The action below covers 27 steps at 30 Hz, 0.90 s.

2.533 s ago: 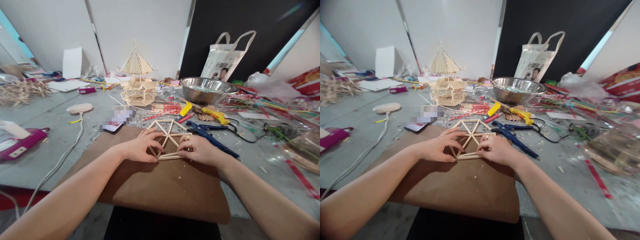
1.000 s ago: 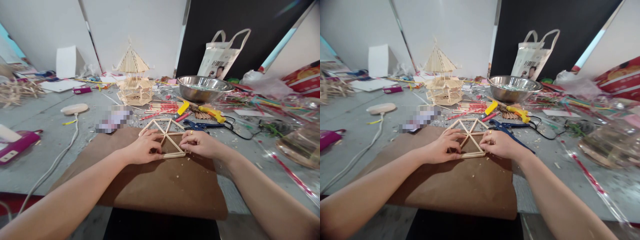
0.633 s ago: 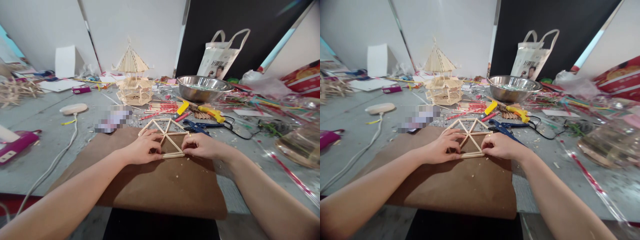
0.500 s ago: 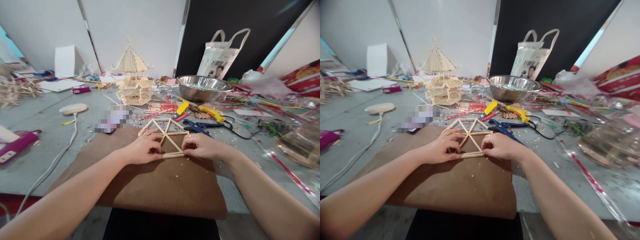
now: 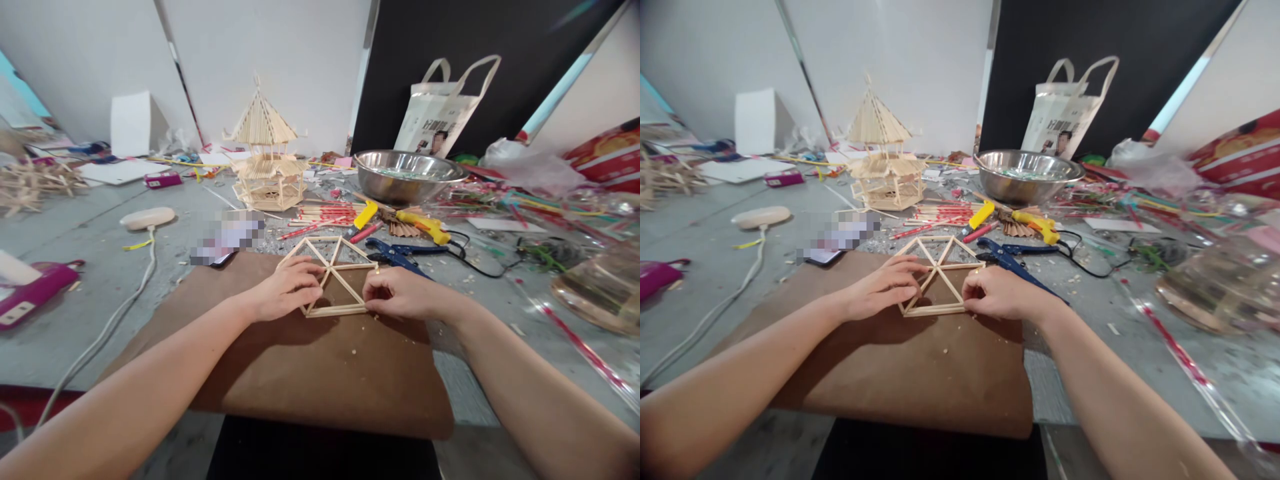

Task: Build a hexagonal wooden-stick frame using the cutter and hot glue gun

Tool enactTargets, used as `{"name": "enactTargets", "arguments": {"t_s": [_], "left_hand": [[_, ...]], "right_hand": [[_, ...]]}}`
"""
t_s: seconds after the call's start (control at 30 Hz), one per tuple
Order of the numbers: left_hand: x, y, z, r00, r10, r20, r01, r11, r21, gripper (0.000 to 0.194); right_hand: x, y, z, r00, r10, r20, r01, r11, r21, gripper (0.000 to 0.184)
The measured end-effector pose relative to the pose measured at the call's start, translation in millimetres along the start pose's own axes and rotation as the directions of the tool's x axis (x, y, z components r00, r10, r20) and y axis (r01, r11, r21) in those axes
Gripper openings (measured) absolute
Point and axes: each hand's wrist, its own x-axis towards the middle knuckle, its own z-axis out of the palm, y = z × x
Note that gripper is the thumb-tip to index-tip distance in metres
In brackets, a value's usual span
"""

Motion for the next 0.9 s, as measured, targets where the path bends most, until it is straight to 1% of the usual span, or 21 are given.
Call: {"name": "enactTargets", "arguments": {"t_s": [0.1, 0.3, 0.43, 0.6, 0.7, 0.9], "left_hand": [[0.3, -0.5, -0.7, 1.0, -0.009, -0.001, 0.009, 1.0, -0.012, 0.032], [1.2, 0.9, -0.7, 0.999, -0.017, 0.029, 0.017, 1.0, 0.0, 0.03], [1.4, 0.7, -0.3, 0.999, -0.004, 0.042, 0.003, 1.0, 0.007, 0.027], [0.8, 2.8, 1.1, 1.0, 0.003, 0.027, -0.004, 0.999, 0.04, 0.015], [-1.1, 4.8, 1.8, 0.999, 0.011, 0.046, -0.014, 0.998, 0.066, 0.018], [-4.2, 5.6, 1.3, 0.993, 0.01, 0.119, -0.024, 0.992, 0.12, 0.025]], "right_hand": [[-0.1, 0.1, 0.2, 1.0, 0.003, 0.0, -0.003, 1.0, 0.004, 0.012], [-0.2, 0.6, 0.7, 1.0, -0.004, 0.001, 0.004, 1.0, 0.012, 0.012], [-0.1, 1.1, 0.5, 1.0, -0.012, -0.003, 0.012, 1.0, 0.018, 0.013], [0.1, 1.1, 0.1, 1.0, -0.02, -0.007, 0.021, 1.0, 0.021, 0.012], [0.3, 0.4, -0.5, 1.0, -0.015, -0.009, 0.015, 1.0, 0.013, 0.011], [-0.2, -0.3, -0.3, 1.0, -0.01, -0.003, 0.01, 1.0, 0.016, 0.012]]}}
